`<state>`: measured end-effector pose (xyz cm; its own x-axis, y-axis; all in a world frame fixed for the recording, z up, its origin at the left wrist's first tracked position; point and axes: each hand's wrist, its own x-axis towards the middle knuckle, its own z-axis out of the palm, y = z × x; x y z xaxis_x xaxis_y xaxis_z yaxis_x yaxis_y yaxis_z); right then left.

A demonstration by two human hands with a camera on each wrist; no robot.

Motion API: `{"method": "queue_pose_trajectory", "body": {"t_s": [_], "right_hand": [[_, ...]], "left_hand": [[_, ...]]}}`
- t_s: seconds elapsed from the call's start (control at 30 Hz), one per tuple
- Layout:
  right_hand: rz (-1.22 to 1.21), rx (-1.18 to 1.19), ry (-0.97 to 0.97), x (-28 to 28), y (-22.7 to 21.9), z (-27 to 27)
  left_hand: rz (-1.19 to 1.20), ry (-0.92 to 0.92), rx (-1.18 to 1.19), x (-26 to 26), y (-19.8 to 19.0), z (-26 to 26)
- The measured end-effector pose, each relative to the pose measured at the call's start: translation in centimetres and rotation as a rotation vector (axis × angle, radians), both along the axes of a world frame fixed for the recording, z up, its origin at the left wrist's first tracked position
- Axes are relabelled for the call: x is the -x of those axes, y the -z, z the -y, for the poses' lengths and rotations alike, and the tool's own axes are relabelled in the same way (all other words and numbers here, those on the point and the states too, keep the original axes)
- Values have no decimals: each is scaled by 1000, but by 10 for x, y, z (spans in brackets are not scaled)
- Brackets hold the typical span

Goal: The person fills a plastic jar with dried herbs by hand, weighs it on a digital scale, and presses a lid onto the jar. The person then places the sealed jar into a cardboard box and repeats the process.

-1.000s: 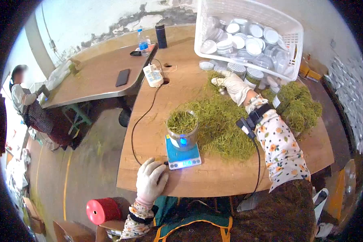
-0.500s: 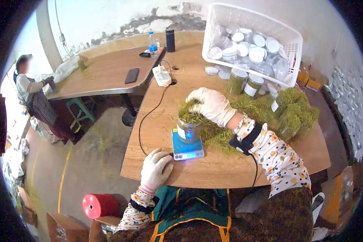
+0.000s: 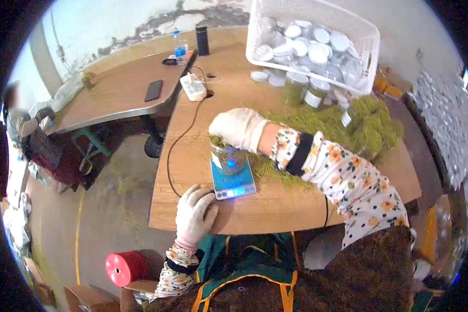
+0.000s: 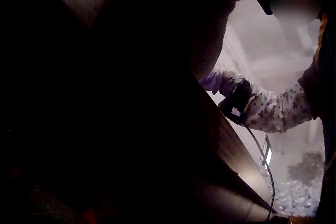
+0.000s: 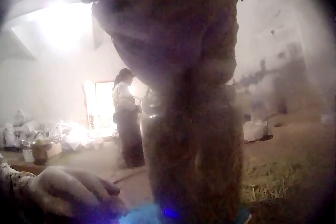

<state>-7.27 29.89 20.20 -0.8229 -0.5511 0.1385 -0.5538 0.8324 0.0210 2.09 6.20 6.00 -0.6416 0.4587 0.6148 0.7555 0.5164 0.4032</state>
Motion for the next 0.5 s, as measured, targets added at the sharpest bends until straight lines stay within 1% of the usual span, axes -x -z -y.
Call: {"method": "queue_pose_trajectory", "body": {"t_s": [0.03, 0.1, 0.13, 0.17, 0.23, 0.27, 0.3, 0.37, 0.4, 0.43, 0.5], "right_hand": [[7, 15, 23, 0, 0, 0], [9, 19, -25, 0, 0, -4], [98, 36, -40, 0, -8, -6], [240, -12, 50, 0, -17, -9], [228, 162, 11, -14, -35, -20], [211, 180, 81, -21, -44, -25], [198, 314, 89, -23, -46, -34], [153, 473, 177, -27, -46, -54], [230, 564, 202, -22, -39, -69], [232, 572, 203, -23, -29, -77], [239, 140, 253, -21, -7, -88]], "left_hand": [[-4, -12, -3, 0, 0, 0], [12, 6, 49, 0, 2, 0], [13, -2, 42, 0, 4, -1], [16, -16, 35, -1, 4, -1], [23, -3, 44, 0, 3, -1], [18, -7, 36, 0, 4, -1], [14, -12, 29, 0, 5, -1], [-3, -17, 10, 1, 6, -1], [-23, -23, -17, 1, 7, -2], [-22, -22, -9, 2, 7, -3], [-26, -56, -31, 1, 8, -4]]}}
